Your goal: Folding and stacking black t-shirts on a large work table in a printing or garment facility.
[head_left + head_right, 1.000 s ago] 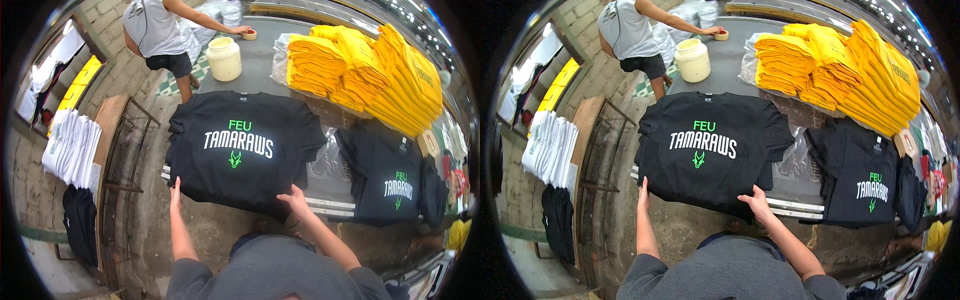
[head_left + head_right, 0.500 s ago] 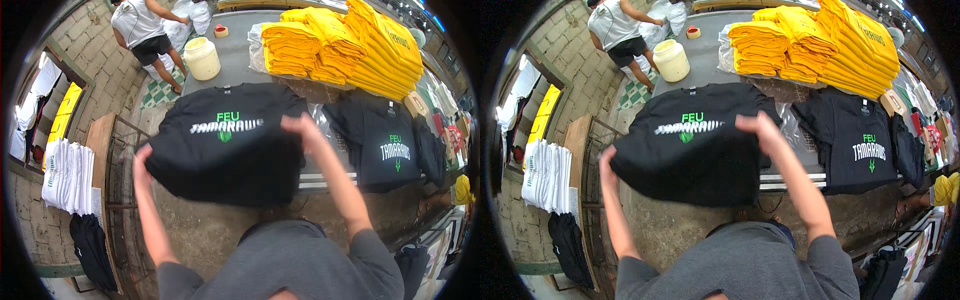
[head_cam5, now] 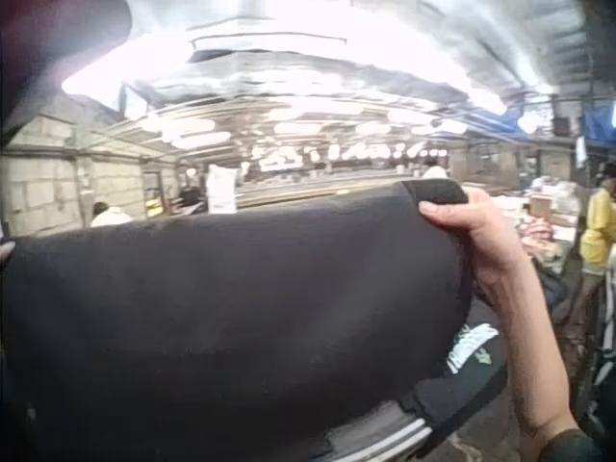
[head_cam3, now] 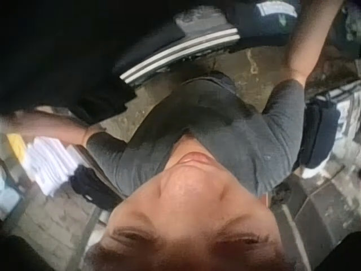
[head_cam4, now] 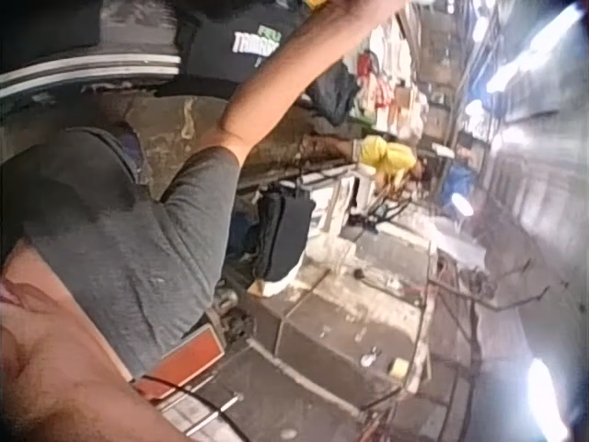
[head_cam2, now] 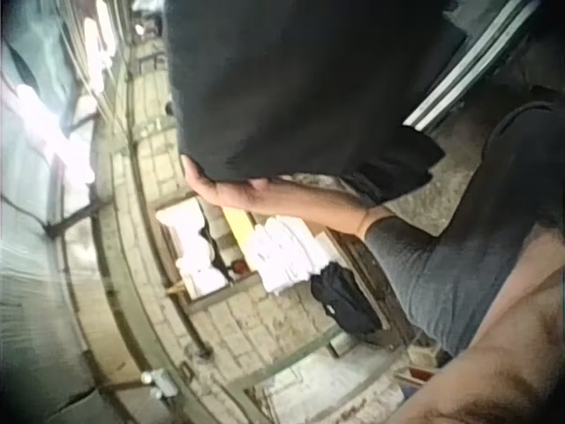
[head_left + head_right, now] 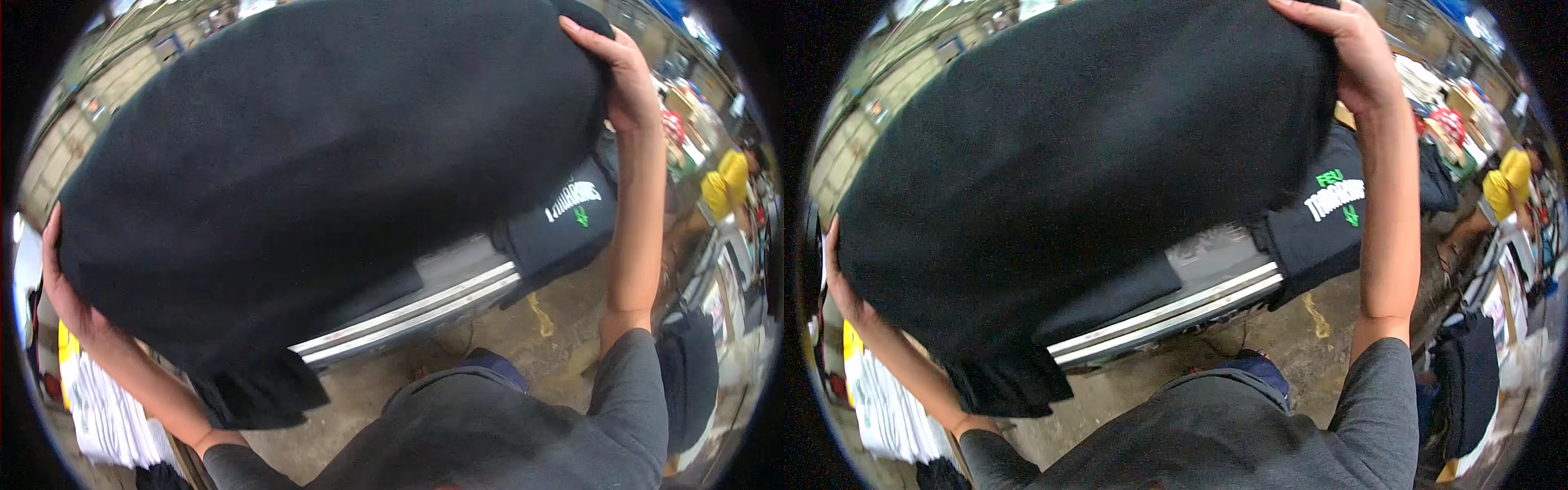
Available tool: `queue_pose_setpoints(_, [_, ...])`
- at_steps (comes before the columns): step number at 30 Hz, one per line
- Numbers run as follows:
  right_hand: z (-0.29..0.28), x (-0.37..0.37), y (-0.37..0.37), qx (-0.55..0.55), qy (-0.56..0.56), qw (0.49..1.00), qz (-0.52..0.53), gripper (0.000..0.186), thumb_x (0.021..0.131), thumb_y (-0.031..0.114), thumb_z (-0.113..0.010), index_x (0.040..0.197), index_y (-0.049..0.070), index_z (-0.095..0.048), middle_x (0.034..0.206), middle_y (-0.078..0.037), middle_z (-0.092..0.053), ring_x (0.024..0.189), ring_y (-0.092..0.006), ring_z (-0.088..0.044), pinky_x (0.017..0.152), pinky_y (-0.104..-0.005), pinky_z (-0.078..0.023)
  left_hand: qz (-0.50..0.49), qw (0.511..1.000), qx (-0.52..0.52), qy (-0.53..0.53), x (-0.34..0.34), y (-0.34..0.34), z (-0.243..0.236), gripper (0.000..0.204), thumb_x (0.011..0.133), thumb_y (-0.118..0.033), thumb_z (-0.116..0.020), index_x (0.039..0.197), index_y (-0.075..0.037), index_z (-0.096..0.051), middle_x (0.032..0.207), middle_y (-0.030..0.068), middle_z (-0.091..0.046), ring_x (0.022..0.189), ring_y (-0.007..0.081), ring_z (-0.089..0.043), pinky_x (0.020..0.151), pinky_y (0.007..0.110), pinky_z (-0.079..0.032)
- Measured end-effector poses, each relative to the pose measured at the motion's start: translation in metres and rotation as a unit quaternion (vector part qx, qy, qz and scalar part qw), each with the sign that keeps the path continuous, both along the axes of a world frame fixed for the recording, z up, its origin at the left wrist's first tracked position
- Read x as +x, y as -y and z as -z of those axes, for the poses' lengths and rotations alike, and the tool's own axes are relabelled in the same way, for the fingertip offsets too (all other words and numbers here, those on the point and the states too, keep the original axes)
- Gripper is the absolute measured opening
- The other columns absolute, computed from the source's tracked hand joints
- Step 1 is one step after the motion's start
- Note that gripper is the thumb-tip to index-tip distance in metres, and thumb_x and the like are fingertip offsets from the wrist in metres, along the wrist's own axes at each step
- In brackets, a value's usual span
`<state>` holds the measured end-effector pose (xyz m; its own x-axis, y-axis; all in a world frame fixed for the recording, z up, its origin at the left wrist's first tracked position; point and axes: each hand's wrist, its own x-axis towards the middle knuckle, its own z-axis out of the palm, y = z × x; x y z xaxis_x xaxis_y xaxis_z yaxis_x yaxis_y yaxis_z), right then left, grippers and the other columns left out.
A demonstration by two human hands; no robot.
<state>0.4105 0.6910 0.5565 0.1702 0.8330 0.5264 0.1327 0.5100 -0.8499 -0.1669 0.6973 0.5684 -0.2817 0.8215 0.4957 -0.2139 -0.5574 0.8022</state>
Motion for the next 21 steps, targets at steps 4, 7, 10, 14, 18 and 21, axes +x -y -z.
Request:
queue_pose_setpoints(4, [-0.029, 0.071, 0.046, -0.184, -0.147, 0.964, -0.125, 0.026, 0.083, 0.009, -0.064, 0.106, -0.004, -0.063, 0.100, -0.011, -0.067, 0.090, -0.0159, -0.065, 0.083, -0.0261, -0.052, 0.163, 0.981, -0.099, 0.040, 0.079, -0.011, 0.018, 0.030, 0.094, -0.014, -0.048, 0.117, 0.003, -0.057, 0.117, 0.0138, -0.061, 0.107, 0.0206, -0.059, 0.095, 0.034, -0.048])
queue_pose_setpoints(7, [0.021, 0.085, 0.041, -0.068, -0.057, 0.995, -0.052, 0.023, 0.081, 0.010, -0.068, 0.100, -0.003, -0.064, 0.091, -0.010, -0.068, 0.079, -0.0161, -0.066, 0.072, -0.0261, -0.055, 0.242, 0.957, -0.161, 0.013, 0.160, -0.043, 0.050, 0.028, 0.094, -0.015, -0.051, 0.114, 0.002, -0.060, 0.113, 0.0105, -0.063, 0.101, 0.0171, -0.060, 0.091, 0.029, -0.047])
queue_pose_setpoints(10, [0.021, 0.184, 0.013, -0.091, -0.043, 0.995, 0.020, 0.020, 0.083, 0.009, -0.065, 0.098, -0.004, -0.064, 0.086, -0.011, -0.069, 0.070, -0.0171, -0.067, 0.068, -0.0271, -0.056, 0.276, 0.934, -0.226, -0.022, 0.246, -0.081, 0.069, 0.022, 0.085, -0.014, -0.063, 0.103, -0.001, -0.064, 0.099, 0.0077, -0.066, 0.088, 0.0142, -0.063, 0.079, 0.027, -0.050])
queue_pose_setpoints(14, [-0.012, 0.285, -0.027, -0.244, -0.091, 0.965, -0.039, 0.021, 0.086, 0.014, -0.064, 0.097, -0.003, -0.064, 0.087, -0.013, -0.069, 0.069, -0.0183, -0.067, 0.067, -0.0293, -0.056, 0.235, 0.960, -0.137, -0.060, 0.338, -0.113, 0.058, 0.021, 0.080, -0.018, -0.066, 0.094, -0.002, -0.066, 0.088, 0.0067, -0.068, 0.075, 0.0164, -0.064, 0.072, 0.028, -0.051])
queue_pose_setpoints(18, [-0.040, 0.353, -0.025, -0.205, -0.087, 0.973, -0.064, 0.021, 0.087, 0.017, -0.063, 0.096, -0.002, -0.064, 0.085, -0.014, -0.069, 0.066, -0.0192, -0.067, 0.064, -0.0313, -0.056, 0.276, 0.954, -0.107, -0.036, 0.399, -0.124, 0.036, 0.022, 0.085, -0.017, -0.060, 0.098, 0.000, -0.063, 0.094, 0.0101, -0.068, 0.078, 0.0198, -0.066, 0.074, 0.031, -0.053])
queue_pose_setpoints(21, [-0.028, 0.414, -0.017, -0.202, -0.083, 0.974, -0.056, 0.022, 0.087, 0.018, -0.063, 0.095, -0.003, -0.064, 0.085, -0.013, -0.069, 0.067, -0.0177, -0.067, 0.064, -0.0294, -0.055, 0.276, 0.957, -0.080, -0.041, 0.455, -0.106, 0.037, 0.022, 0.084, -0.017, -0.060, 0.098, 0.001, -0.063, 0.094, 0.0102, -0.068, 0.078, 0.0198, -0.066, 0.075, 0.031, -0.053])
